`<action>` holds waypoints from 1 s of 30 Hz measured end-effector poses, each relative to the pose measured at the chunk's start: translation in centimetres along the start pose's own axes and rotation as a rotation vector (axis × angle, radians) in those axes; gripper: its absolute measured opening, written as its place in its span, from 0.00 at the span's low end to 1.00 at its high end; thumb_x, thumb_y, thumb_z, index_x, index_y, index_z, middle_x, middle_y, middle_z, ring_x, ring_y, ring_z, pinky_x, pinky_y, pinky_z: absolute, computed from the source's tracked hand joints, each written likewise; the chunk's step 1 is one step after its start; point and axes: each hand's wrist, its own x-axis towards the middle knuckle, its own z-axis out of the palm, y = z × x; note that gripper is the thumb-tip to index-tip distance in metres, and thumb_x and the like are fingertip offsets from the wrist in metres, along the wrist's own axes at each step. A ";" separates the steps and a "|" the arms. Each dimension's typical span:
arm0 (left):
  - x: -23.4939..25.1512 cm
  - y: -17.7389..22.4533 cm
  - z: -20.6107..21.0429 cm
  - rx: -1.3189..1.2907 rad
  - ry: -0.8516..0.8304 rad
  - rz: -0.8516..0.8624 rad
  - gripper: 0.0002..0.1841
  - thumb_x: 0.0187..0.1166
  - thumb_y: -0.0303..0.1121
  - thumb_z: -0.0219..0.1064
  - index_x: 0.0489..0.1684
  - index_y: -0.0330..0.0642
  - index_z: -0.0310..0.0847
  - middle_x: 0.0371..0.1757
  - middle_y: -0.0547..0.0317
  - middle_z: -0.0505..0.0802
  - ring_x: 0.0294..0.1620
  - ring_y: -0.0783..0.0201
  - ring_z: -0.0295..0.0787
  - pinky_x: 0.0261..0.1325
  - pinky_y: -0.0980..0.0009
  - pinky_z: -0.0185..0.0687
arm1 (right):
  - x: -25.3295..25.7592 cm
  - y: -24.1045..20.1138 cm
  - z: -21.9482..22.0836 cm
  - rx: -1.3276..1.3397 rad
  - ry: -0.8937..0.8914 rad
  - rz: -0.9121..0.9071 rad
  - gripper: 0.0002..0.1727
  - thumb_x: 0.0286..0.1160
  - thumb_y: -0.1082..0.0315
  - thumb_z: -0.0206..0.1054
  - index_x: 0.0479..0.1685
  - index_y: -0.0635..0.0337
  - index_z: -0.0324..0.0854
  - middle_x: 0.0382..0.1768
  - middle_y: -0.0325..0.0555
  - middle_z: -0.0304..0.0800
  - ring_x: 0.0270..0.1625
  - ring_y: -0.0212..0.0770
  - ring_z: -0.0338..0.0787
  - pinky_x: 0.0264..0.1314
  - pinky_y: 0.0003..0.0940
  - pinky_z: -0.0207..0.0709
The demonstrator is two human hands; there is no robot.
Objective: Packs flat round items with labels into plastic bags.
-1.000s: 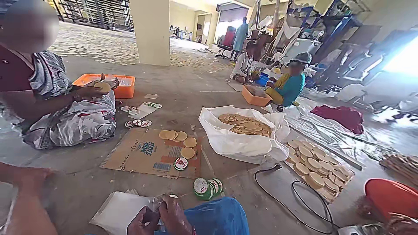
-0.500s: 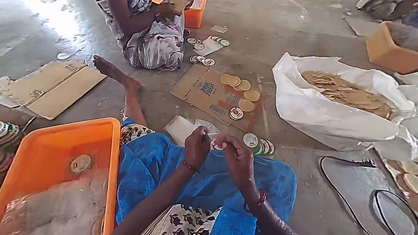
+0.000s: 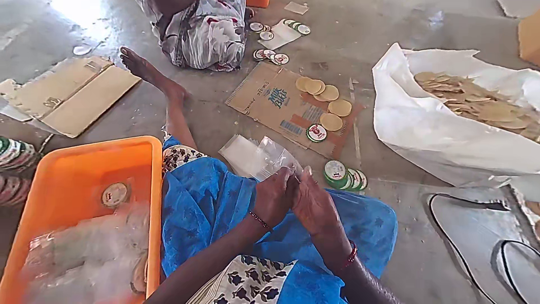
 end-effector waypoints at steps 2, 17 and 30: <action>0.2 0.1 -0.5 -0.008 -0.003 -0.006 0.07 0.78 0.27 0.64 0.40 0.32 0.86 0.26 0.50 0.91 0.27 0.56 0.92 0.32 0.60 0.88 | -0.2 0.7 0.1 -0.098 -0.034 -0.027 0.35 0.88 0.45 0.53 0.89 0.51 0.55 0.71 0.39 0.82 0.70 0.31 0.83 0.73 0.31 0.79; -0.5 1.8 -1.3 0.079 0.011 0.080 0.09 0.76 0.26 0.62 0.39 0.26 0.83 0.21 0.46 0.89 0.22 0.52 0.91 0.25 0.57 0.86 | -0.4 1.7 1.6 -0.231 0.158 -0.129 0.25 0.87 0.55 0.55 0.74 0.62 0.71 0.58 0.41 0.86 0.61 0.26 0.85 0.67 0.26 0.79; 0.1 -1.3 -4.9 -0.871 -0.139 -0.834 0.36 0.80 0.51 0.62 0.88 0.51 0.56 0.74 0.50 0.79 0.68 0.56 0.80 0.58 0.55 0.85 | -1.4 1.2 0.2 -0.745 -0.328 -0.194 0.67 0.61 0.28 0.72 0.91 0.72 0.51 0.88 0.59 0.64 0.90 0.42 0.64 0.91 0.39 0.61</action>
